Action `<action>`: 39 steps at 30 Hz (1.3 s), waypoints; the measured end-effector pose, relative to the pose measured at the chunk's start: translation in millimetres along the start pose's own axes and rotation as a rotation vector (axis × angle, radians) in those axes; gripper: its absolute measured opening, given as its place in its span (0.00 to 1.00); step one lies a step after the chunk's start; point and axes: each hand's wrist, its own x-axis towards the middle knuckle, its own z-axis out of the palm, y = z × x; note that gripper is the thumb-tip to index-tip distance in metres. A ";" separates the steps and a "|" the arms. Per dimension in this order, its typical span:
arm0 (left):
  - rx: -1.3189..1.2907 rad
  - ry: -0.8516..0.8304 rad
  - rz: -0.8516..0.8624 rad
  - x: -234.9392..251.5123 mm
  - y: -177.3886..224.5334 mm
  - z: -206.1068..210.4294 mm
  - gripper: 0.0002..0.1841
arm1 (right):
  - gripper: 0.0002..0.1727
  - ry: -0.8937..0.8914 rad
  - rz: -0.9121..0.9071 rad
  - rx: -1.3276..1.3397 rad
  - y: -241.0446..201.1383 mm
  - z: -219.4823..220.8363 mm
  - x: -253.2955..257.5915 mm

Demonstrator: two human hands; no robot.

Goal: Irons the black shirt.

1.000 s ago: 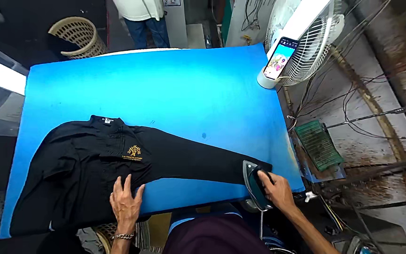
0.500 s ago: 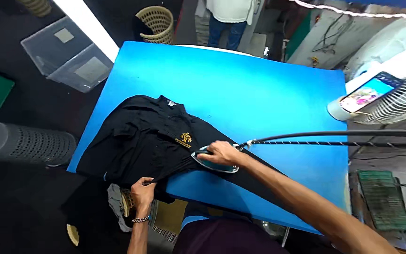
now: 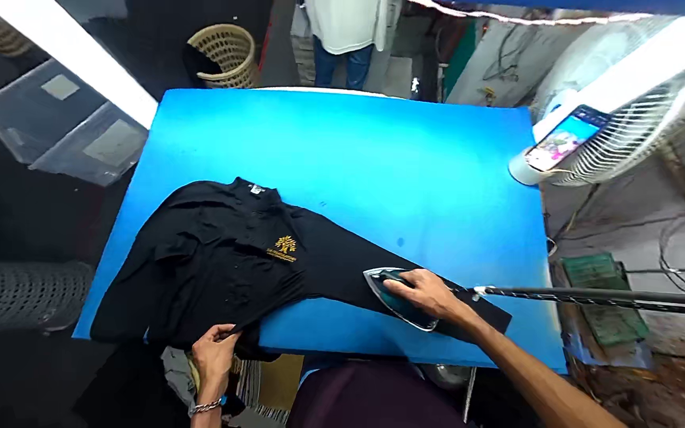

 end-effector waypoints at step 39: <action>0.220 -0.791 0.709 -49.9 131.1 8.4 0.25 | 0.25 0.601 -0.005 -0.095 18.8 61.8 22.8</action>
